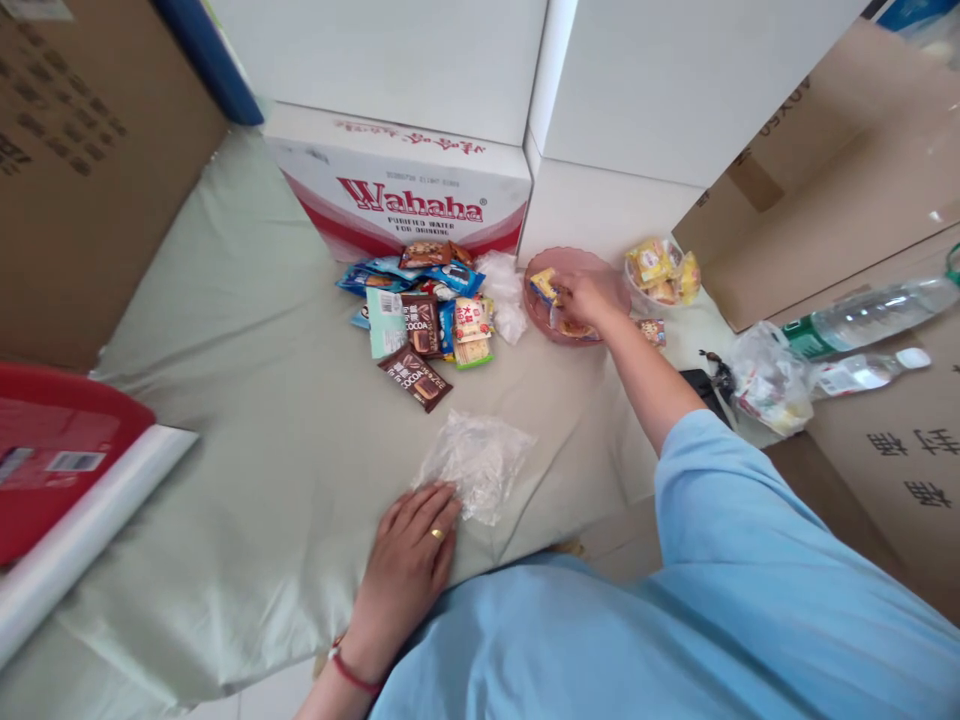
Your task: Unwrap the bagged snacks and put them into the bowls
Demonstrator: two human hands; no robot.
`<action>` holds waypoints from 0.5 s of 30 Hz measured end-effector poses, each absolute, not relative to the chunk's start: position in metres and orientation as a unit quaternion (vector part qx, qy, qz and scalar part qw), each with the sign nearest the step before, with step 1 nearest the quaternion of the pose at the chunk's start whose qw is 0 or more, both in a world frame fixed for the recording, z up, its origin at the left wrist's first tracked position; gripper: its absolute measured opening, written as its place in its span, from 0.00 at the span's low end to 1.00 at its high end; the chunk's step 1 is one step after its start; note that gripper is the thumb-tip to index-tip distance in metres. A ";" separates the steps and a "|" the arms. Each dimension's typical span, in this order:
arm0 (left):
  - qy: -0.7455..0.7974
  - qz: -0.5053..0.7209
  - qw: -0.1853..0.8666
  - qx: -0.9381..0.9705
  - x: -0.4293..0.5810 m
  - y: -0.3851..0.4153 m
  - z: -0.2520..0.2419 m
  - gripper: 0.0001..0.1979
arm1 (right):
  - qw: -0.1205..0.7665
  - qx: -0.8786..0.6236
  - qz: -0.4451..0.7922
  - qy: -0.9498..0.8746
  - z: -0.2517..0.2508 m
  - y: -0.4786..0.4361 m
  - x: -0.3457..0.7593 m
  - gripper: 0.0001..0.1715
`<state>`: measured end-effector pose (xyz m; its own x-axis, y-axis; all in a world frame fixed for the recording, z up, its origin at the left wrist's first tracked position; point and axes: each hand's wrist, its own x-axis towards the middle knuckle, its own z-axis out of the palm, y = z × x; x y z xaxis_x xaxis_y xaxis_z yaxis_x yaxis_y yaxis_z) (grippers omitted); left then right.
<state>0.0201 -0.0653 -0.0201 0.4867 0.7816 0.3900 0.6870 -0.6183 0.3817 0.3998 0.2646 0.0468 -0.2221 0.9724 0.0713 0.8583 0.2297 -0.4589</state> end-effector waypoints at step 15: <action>0.430 0.273 0.083 0.857 0.021 -0.065 -0.020 0.15 | 0.204 -0.840 0.020 -0.502 0.034 0.137 0.555 0.40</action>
<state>0.0214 -0.0648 -0.0197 0.4808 0.7817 0.3972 0.6913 -0.6166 0.3766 0.5551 0.1372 0.0338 0.4949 0.8518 0.1718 0.8357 -0.4125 -0.3626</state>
